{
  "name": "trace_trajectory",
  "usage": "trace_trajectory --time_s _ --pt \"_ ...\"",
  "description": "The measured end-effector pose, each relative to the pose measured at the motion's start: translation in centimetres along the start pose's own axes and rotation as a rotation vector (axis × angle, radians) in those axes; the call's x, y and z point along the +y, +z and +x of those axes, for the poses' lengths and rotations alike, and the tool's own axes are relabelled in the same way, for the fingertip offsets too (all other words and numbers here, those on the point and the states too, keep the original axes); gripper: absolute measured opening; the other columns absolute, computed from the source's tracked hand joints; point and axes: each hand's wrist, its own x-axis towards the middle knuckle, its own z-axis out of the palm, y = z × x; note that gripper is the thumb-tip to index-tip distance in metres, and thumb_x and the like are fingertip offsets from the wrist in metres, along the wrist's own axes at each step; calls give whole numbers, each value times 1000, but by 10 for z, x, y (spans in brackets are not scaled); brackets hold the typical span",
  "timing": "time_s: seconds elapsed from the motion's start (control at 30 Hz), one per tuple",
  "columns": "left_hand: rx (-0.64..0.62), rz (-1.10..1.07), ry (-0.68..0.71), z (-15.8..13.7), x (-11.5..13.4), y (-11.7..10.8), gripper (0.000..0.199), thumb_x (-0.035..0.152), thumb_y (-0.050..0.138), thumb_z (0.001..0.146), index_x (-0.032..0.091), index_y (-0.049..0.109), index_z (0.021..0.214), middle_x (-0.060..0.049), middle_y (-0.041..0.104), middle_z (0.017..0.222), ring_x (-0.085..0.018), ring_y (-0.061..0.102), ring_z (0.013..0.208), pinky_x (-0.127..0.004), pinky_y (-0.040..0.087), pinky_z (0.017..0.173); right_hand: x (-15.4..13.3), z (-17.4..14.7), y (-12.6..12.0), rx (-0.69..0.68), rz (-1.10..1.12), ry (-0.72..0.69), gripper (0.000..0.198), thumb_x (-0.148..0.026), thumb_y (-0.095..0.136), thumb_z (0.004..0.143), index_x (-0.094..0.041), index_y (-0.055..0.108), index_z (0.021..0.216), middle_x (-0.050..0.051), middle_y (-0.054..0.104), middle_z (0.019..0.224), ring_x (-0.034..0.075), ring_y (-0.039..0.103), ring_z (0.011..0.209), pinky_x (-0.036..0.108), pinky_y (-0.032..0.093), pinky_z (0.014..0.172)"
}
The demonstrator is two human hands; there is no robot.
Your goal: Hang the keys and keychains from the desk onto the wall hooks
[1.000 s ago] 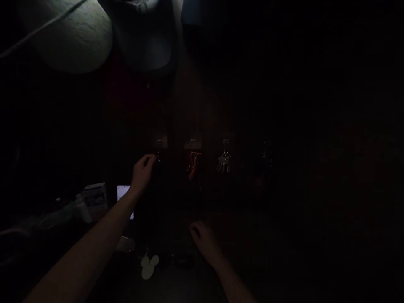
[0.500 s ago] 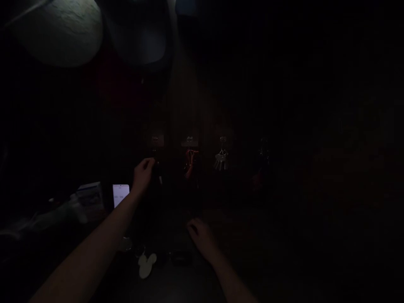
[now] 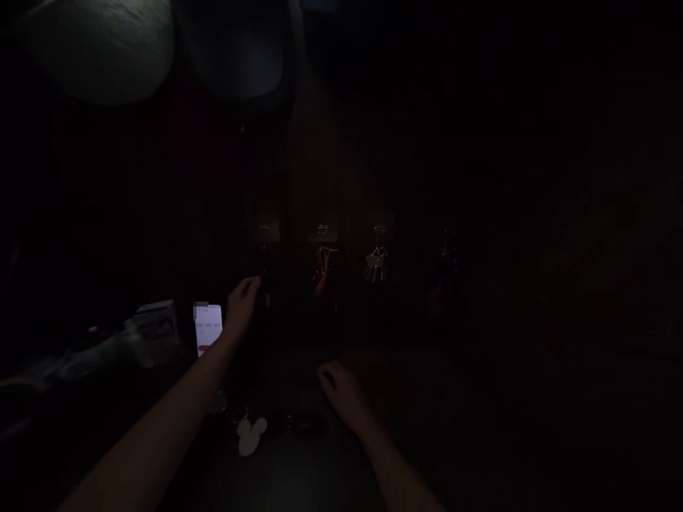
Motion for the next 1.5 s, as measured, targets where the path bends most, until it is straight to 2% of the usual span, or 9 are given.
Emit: trace_trajectory --time_s 0.17,0.33,0.47,0.93,1.13,1.33,1.5 --pt "-47 -25 -75 -13 -16 -8 33 46 56 74 17 65 87 -3 70 83 -21 64 84 -28 47 72 4 1 1 -35 -4 6 18 -22 46 83 -20 64 82 5 66 87 19 62 86 31 46 78" --pt "-153 -103 -154 -27 -22 -13 39 51 54 74 16 62 92 -6 71 86 -19 68 74 -31 50 73 9 1 2 -33 -1 14 18 -24 46 83 -21 64 83 5 66 89 19 61 87 31 46 80" --pt "-215 -120 -196 -37 -24 -20 40 50 53 76 16 61 95 -9 71 90 -20 69 78 -33 51 74 9 -1 3 -36 -1 21 17 -25 47 84 -21 64 85 5 66 90 19 61 88 32 45 81" --pt "-415 105 -294 -83 -44 -60 21 34 56 75 19 65 86 -3 71 80 -19 67 77 -30 49 72 8 0 3 -45 -26 10 17 -22 47 83 -19 64 85 7 66 92 21 62 89 34 46 81" --pt "-541 327 -229 -101 -39 -68 21 33 49 78 22 65 88 -1 70 89 -19 65 87 -29 47 77 8 0 3 -24 -15 -8 17 -21 48 82 -19 65 85 7 67 90 21 62 89 33 47 80" --pt "-625 386 -119 -127 -41 -59 22 31 46 81 23 65 89 0 70 91 -18 64 87 -28 47 78 8 -1 3 -23 -28 -4 17 -22 48 83 -21 65 85 5 67 90 20 62 88 32 46 80" --pt "-752 440 -40 -147 -41 -52 21 29 46 83 26 64 94 1 69 96 -18 62 91 -27 45 82 2 -2 1 -42 -24 7 16 -21 48 83 -21 64 86 5 66 92 19 62 89 31 46 80"
